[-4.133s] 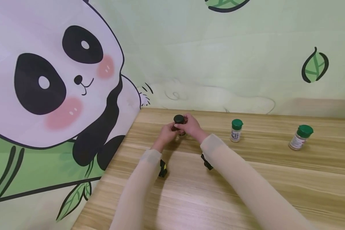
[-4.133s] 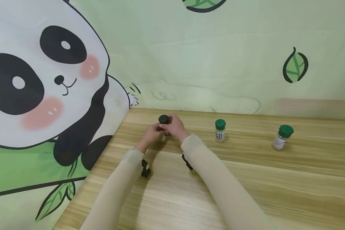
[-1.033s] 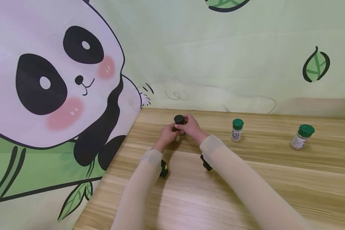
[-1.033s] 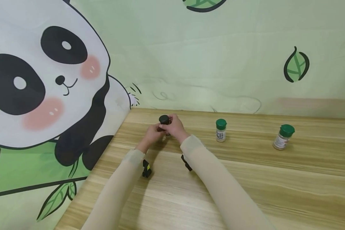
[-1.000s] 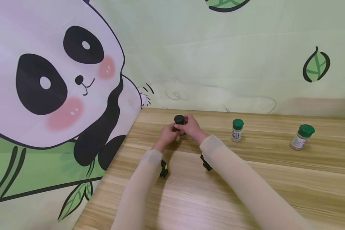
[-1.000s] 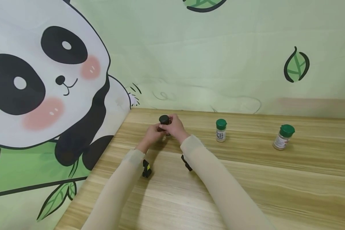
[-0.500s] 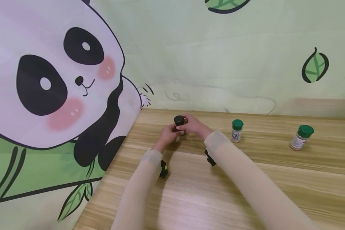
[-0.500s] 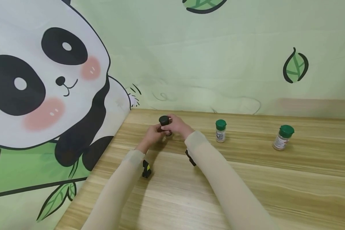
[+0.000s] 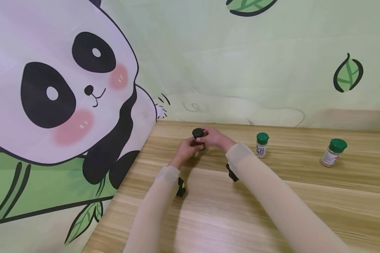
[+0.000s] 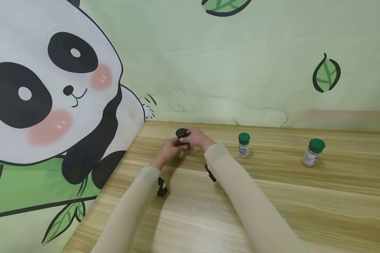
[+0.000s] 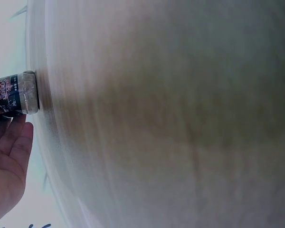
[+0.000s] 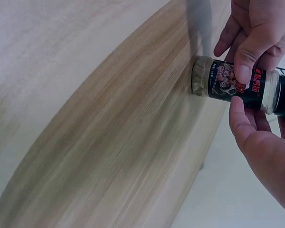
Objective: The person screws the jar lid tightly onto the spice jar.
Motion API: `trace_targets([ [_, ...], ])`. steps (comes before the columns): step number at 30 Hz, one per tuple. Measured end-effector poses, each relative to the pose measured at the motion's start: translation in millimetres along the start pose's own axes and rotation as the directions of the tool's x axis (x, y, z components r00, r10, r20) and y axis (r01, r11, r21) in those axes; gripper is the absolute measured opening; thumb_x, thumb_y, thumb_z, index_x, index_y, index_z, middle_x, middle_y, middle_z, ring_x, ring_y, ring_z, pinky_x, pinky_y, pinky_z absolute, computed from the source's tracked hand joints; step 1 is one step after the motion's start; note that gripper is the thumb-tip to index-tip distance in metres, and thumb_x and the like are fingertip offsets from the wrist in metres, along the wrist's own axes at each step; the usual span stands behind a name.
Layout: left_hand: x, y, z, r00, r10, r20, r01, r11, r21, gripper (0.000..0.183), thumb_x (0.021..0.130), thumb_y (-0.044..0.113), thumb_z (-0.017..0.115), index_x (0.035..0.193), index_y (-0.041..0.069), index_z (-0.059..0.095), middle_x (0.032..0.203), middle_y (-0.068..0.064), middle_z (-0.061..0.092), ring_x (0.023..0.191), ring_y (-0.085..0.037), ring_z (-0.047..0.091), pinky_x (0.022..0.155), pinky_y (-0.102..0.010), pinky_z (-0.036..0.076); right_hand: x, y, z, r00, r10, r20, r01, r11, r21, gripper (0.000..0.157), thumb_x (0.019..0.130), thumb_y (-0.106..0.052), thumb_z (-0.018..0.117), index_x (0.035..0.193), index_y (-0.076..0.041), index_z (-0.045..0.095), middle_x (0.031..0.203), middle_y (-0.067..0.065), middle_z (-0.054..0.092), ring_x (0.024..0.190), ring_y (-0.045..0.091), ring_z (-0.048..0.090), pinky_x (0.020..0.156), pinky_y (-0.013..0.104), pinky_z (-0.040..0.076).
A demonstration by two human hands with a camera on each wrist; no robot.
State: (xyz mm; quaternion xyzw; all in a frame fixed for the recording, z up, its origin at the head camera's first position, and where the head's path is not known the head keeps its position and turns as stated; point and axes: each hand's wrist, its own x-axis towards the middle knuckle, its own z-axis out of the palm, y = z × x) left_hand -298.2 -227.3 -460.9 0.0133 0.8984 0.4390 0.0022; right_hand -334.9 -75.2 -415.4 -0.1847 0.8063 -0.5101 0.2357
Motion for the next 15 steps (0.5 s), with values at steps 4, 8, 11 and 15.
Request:
trace_targets([
  [4,0.5,-0.5,0.3,1.000,0.004,-0.002,-0.004,1.000,-0.005,0.038,0.090,0.017,0.072,0.125,0.004,0.066,0.120,-0.018,0.071,0.110,-0.029,0.067,0.094,-0.037,0.053,-1.0,-0.9,1.0,1.000,0.002,-0.009,-0.002,1.000,0.024,0.052,0.098,-0.011,0.060,0.146,-0.002,0.041,0.143,0.028,0.050,0.130,0.038,0.052,0.106,0.046,0.048],
  [8,0.3,-0.8,0.4,1.000,0.008,0.000,-0.008,1.000,0.001,0.038,0.090,0.017,0.073,0.125,0.004,0.066,0.119,-0.018,0.071,0.110,-0.029,0.068,0.094,-0.038,0.053,-1.8,-0.9,2.3,1.000,0.016,-0.016,-0.015,0.998,0.060,0.051,0.098,-0.011,0.060,0.145,-0.002,0.043,0.142,0.027,0.051,0.129,0.037,0.053,0.106,0.047,0.047],
  [11,0.0,-0.9,0.5,1.000,0.011,0.000,-0.011,1.000,0.001,0.038,0.090,0.018,0.073,0.124,0.004,0.066,0.118,-0.019,0.072,0.109,-0.030,0.068,0.094,-0.039,0.054,-2.0,-0.6,3.5,0.999,0.015,-0.029,-0.013,0.998,0.068,0.051,0.098,-0.012,0.061,0.144,-0.001,0.043,0.141,0.027,0.052,0.129,0.037,0.053,0.106,0.046,0.047],
  [15,0.0,-0.7,0.5,1.000,0.019,-0.001,-0.019,1.000,0.001,0.038,0.090,0.017,0.072,0.124,0.003,0.066,0.119,-0.019,0.071,0.111,-0.031,0.068,0.095,-0.040,0.053,-3.4,-1.7,4.8,0.998,0.011,-0.060,-0.007,0.998,0.062,0.055,0.097,-0.013,0.063,0.145,0.001,0.042,0.140,0.028,0.052,0.130,0.038,0.052,0.108,0.044,0.046],
])
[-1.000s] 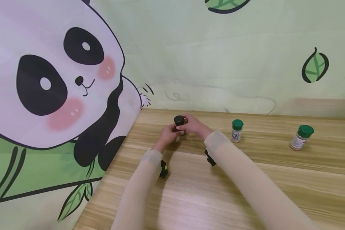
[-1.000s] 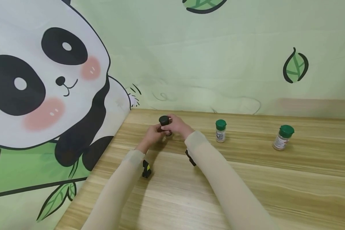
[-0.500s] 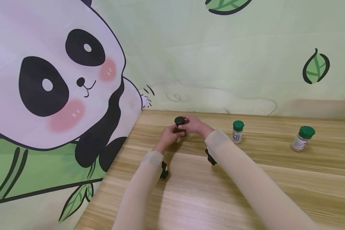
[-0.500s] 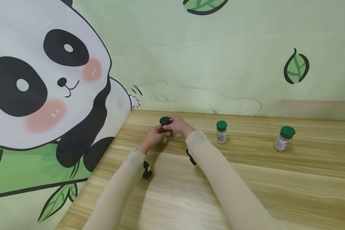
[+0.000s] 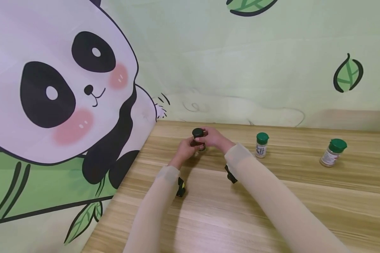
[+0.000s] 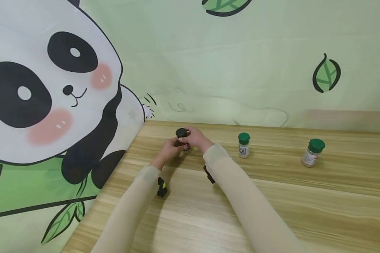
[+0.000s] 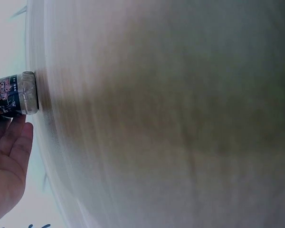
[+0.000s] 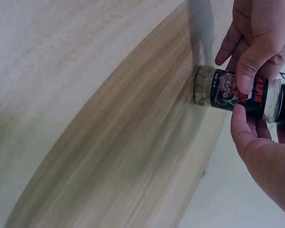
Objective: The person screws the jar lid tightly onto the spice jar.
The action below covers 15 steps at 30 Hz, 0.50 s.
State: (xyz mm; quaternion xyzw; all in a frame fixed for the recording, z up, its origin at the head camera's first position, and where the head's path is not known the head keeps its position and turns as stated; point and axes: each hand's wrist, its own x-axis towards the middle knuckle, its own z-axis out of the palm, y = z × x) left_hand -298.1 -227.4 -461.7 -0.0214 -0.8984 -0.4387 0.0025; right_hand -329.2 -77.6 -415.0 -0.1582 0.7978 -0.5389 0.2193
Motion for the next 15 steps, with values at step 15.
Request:
trace_targets([
  [15,-0.7,1.5,-0.1,1.000,-0.001,-0.004,0.001,1.000,0.007,0.041,0.090,0.016,0.072,0.127,0.002,0.064,0.123,-0.020,0.069,0.115,-0.032,0.066,0.098,-0.042,0.052,-6.4,2.0,10.1,0.993,0.005,-0.121,0.002,0.998,0.061,0.059,0.095,-0.015,0.066,0.145,0.002,0.039,0.137,0.027,0.054,0.128,0.038,0.054,0.106,0.044,0.047],
])
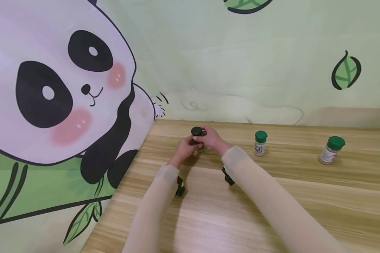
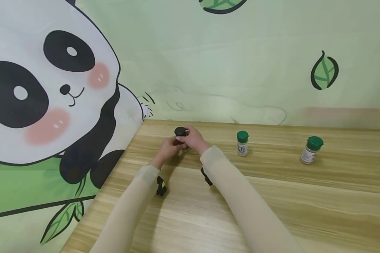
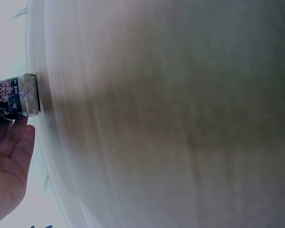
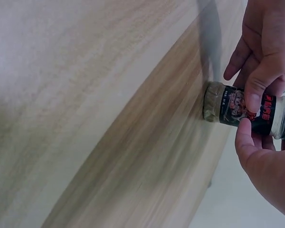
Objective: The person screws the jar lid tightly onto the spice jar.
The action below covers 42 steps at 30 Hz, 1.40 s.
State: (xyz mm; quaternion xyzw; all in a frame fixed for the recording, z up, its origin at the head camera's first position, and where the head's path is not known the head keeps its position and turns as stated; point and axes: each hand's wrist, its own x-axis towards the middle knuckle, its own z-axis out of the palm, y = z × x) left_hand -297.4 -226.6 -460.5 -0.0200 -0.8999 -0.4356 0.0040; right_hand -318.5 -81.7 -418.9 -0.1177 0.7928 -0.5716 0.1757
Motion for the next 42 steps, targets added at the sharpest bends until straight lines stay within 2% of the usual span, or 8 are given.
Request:
trace_targets([
  [13,-0.5,-0.4,-3.3,1.000,0.002,-0.020,-0.001,0.999,0.040,0.037,0.091,0.016,0.071,0.124,0.000,0.066,0.120,-0.020,0.070,0.113,-0.032,0.067,0.097,-0.041,0.053,-2,-1,9.0,0.997,-0.023,-0.070,0.022,1.000,-0.023,0.062,0.093,-0.017,0.069,0.144,0.002,0.039,0.136,0.026,0.055,0.130,0.036,0.052,0.113,0.044,0.040],
  [30,-0.2,-1.9,-2.4,1.000,-0.007,-0.015,0.007,0.999,0.048,0.037,0.091,0.014,0.071,0.123,-0.002,0.066,0.119,-0.022,0.070,0.112,-0.034,0.067,0.098,-0.043,0.052,-7,-1,16.4,0.988,-0.036,-0.150,0.035,0.999,-0.012,0.057,0.091,-0.018,0.071,0.135,0.002,0.041,0.132,0.026,0.057,0.127,0.036,0.054,0.108,0.044,0.044],
  [38,0.4,-2.2,-1.0,1.000,-0.003,-0.019,0.005,0.998,0.064,0.036,0.091,0.014,0.071,0.121,-0.004,0.066,0.115,-0.023,0.071,0.108,-0.034,0.068,0.096,-0.042,0.053,-7,0,16.3,0.987,-0.025,-0.157,0.026,1.000,0.004,0.058,0.090,-0.020,0.072,0.133,0.003,0.040,0.132,0.026,0.056,0.125,0.036,0.054,0.104,0.043,0.047],
  [42,-0.9,-1.3,-1.8,1.000,0.010,-0.022,-0.009,0.997,0.077,0.034,0.091,0.014,0.070,0.119,-0.004,0.067,0.115,-0.023,0.071,0.106,-0.034,0.068,0.094,-0.043,0.054,-6,1,14.8,0.990,-0.029,-0.140,0.028,1.000,-0.007,0.063,0.089,-0.021,0.074,0.135,0.004,0.040,0.132,0.026,0.057,0.124,0.036,0.055,0.103,0.044,0.048],
])
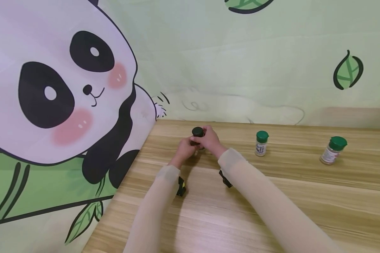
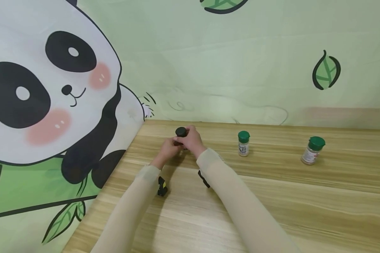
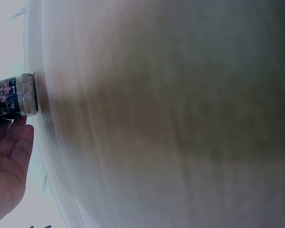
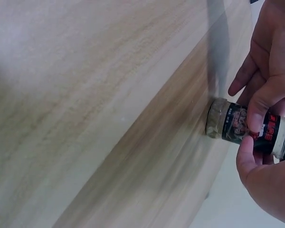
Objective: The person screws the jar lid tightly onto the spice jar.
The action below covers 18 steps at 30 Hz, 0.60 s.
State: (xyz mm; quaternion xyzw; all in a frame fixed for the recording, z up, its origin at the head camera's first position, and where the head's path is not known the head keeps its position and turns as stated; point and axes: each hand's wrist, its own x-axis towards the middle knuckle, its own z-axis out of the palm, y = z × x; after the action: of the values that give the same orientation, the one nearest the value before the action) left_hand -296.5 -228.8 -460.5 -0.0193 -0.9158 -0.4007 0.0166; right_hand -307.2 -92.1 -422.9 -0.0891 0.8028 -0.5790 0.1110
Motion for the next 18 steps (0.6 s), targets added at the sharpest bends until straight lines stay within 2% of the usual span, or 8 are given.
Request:
trace_targets([
  [2,0.1,1.0,0.0,1.000,0.009,0.000,-0.009,1.000,-0.001,0.034,0.091,0.015,0.070,0.119,-0.003,0.067,0.115,-0.023,0.071,0.106,-0.033,0.068,0.094,-0.042,0.054,3,1,-2.6,1.000,-0.009,0.027,0.009,1.000,-0.015,0.066,0.088,-0.021,0.075,0.138,0.004,0.039,0.132,0.026,0.057,0.125,0.036,0.055,0.106,0.044,0.046],
  [5,0.0,1.8,0.0,1.000,0.011,0.001,-0.011,1.000,-0.013,0.033,0.090,0.016,0.071,0.119,-0.001,0.068,0.114,-0.022,0.072,0.104,-0.032,0.068,0.092,-0.041,0.054,8,1,-8.3,0.993,-0.021,0.116,0.022,1.000,-0.010,0.069,0.090,-0.016,0.072,0.143,0.005,0.035,0.136,0.028,0.055,0.128,0.037,0.053,0.110,0.044,0.043],
  [10,0.5,1.4,1.1,1.000,0.017,0.005,-0.017,1.000,-0.022,0.031,0.090,0.016,0.072,0.117,0.001,0.069,0.114,-0.019,0.073,0.101,-0.028,0.068,0.088,-0.036,0.054,15,-1,-20.8,0.961,-0.005,0.277,0.013,1.000,-0.026,0.066,0.094,-0.006,0.064,0.149,0.006,0.029,0.143,0.030,0.048,0.133,0.039,0.049,0.109,0.045,0.045],
  [15,1.3,0.6,1.7,1.000,0.024,0.015,-0.023,1.000,-0.020,0.030,0.090,0.016,0.071,0.116,0.000,0.069,0.112,-0.020,0.073,0.102,-0.029,0.068,0.091,-0.038,0.053,18,-6,-28.6,0.941,0.021,0.338,0.013,0.995,-0.098,0.061,0.095,-0.004,0.060,0.149,0.005,0.032,0.146,0.029,0.047,0.135,0.038,0.049,0.111,0.044,0.044],
  [18,1.8,-0.3,2.1,1.000,0.017,0.023,-0.016,0.999,-0.031,0.031,0.090,0.016,0.071,0.117,0.001,0.068,0.113,-0.019,0.073,0.104,-0.030,0.069,0.092,-0.038,0.053,18,-7,-29.3,0.933,0.051,0.356,-0.027,0.997,-0.071,0.060,0.097,-0.004,0.058,0.150,0.003,0.032,0.147,0.028,0.046,0.132,0.036,0.050,0.110,0.046,0.044],
])
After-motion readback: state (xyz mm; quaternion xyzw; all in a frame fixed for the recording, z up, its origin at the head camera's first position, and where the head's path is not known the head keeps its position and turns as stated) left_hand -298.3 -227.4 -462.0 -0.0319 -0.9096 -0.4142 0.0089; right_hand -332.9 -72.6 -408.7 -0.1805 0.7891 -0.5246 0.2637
